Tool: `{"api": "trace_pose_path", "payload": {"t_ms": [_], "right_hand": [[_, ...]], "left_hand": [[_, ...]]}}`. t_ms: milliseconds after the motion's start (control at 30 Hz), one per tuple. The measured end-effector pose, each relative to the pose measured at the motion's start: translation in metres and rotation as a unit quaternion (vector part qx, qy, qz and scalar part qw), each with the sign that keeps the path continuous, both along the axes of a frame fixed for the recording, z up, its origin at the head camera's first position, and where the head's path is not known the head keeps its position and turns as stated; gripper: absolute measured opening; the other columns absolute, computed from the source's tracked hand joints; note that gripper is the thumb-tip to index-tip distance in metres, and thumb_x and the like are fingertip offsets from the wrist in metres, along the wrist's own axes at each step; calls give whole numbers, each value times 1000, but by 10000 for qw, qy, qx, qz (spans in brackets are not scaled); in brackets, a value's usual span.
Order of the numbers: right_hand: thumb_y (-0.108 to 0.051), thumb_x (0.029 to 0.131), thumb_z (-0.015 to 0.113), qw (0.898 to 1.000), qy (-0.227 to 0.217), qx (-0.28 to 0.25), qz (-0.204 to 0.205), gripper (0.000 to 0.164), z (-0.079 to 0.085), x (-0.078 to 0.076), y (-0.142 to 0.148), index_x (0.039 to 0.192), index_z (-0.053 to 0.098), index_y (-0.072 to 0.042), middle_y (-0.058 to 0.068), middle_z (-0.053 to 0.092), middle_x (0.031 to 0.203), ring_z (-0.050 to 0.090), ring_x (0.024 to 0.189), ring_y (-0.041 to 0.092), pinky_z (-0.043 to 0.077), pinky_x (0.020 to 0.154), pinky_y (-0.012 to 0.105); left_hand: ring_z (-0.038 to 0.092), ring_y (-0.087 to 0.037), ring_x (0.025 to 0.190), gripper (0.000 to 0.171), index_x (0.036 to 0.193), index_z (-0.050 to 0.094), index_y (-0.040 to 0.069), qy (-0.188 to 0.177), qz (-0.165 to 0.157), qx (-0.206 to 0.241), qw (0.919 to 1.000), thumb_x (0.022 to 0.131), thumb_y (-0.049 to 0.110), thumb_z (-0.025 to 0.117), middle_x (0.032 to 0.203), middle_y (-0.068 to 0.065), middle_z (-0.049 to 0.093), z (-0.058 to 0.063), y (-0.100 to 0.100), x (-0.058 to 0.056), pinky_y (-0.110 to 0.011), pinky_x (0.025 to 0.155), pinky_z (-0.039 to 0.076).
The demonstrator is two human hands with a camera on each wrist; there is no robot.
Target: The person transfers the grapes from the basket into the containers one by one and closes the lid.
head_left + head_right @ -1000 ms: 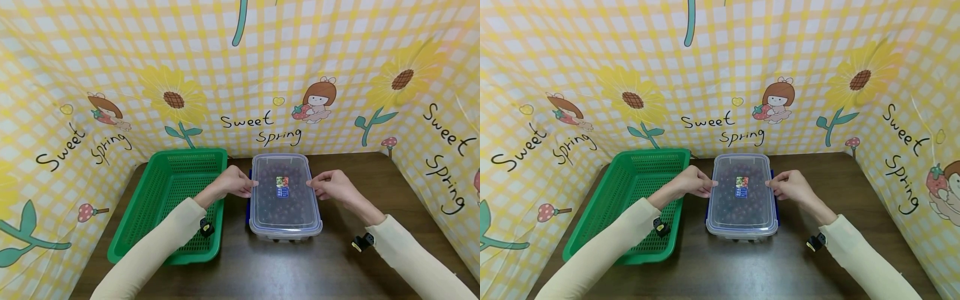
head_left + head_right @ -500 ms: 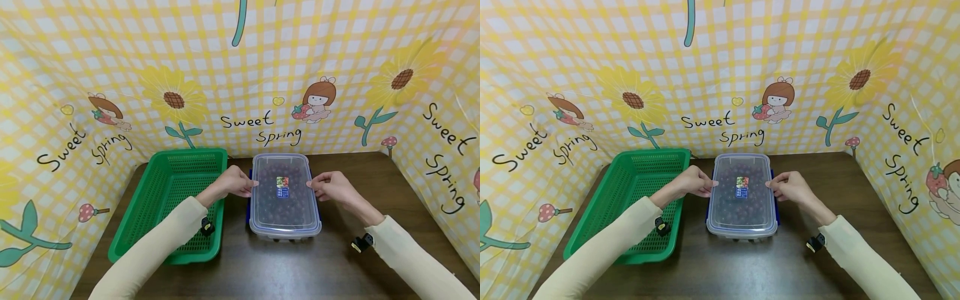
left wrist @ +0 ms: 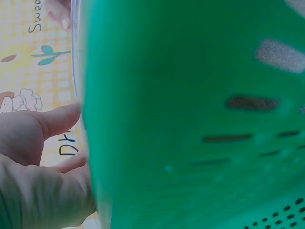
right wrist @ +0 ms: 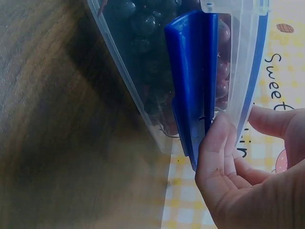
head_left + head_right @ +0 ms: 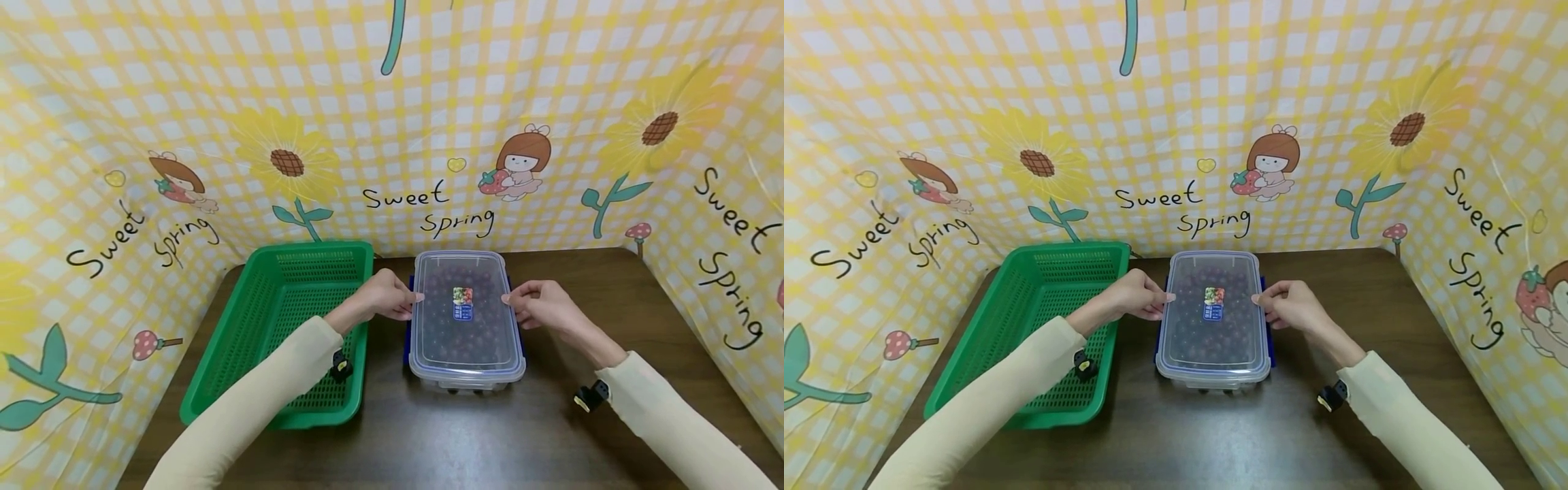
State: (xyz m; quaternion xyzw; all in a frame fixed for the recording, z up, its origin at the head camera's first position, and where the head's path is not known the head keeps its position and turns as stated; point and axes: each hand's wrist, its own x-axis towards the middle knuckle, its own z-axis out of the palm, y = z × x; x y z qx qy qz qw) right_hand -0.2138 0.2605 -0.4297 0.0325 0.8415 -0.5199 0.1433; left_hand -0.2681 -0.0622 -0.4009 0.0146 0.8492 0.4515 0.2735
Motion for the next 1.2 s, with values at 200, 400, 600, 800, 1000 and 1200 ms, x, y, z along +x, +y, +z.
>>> {"api": "trace_pose_path", "payload": {"t_ms": [200, 400, 600, 800, 1000, 1200], "right_hand": [[-30, 101, 71, 9999, 8, -116, -107, 43, -5, 2, 0, 122, 64, 6, 6, 74, 90, 70, 78, 18, 64, 74, 35], [-30, 103, 70, 9998, 70, -169, -107, 43, -7, 4, -1, 124, 61, 6, 7, 72, 91, 69, 78, 18, 64, 73, 36], [-26, 104, 68, 9995, 306, 21, -30, 39, -5, 5, -3, 121, 60, 7, 9, 71, 89, 69, 76, 18, 64, 71, 37], [-24, 104, 67, 9976, 585, 354, 107, 34, -5, 5, -7, 118, 62, 7, 10, 69, 85, 68, 74, 18, 64, 68, 38], [-23, 104, 68, 9963, 682, 498, 126, 33, -3, 7, -7, 118, 62, 7, 12, 69, 87, 68, 74, 19, 65, 70, 44], [-23, 105, 67, 9953, 735, 607, 176, 32, -3, 7, -8, 116, 62, 6, 12, 69, 87, 68, 73, 18, 65, 70, 44]], "left_hand": [[71, -12, 62, 25, 90, 82, -1, -67, 47, -91, 9999, 99, 22, 76, 78, -10, 76, 2, 3, 2, -25, 63, 62], [71, -12, 62, 25, 91, 81, -1, 14, 81, -245, 9997, 99, 22, 75, 79, -10, 76, 4, 8, 3, -25, 62, 62], [70, -14, 64, 26, 92, 80, -2, 36, 174, -429, 9989, 99, 23, 75, 79, -11, 75, 7, 13, 5, -26, 62, 62], [69, -13, 63, 27, 88, 79, 0, -109, 208, -329, 9992, 101, 23, 73, 78, -9, 72, 5, 9, 6, -25, 62, 62], [68, -12, 62, 26, 88, 78, 0, -21, 191, -255, 9995, 100, 22, 73, 76, -7, 72, 4, 9, 6, -25, 62, 62], [70, -13, 64, 25, 90, 78, 1, 14, 292, -310, 9991, 101, 23, 73, 78, -8, 72, 3, 10, 8, -26, 63, 63]]}}
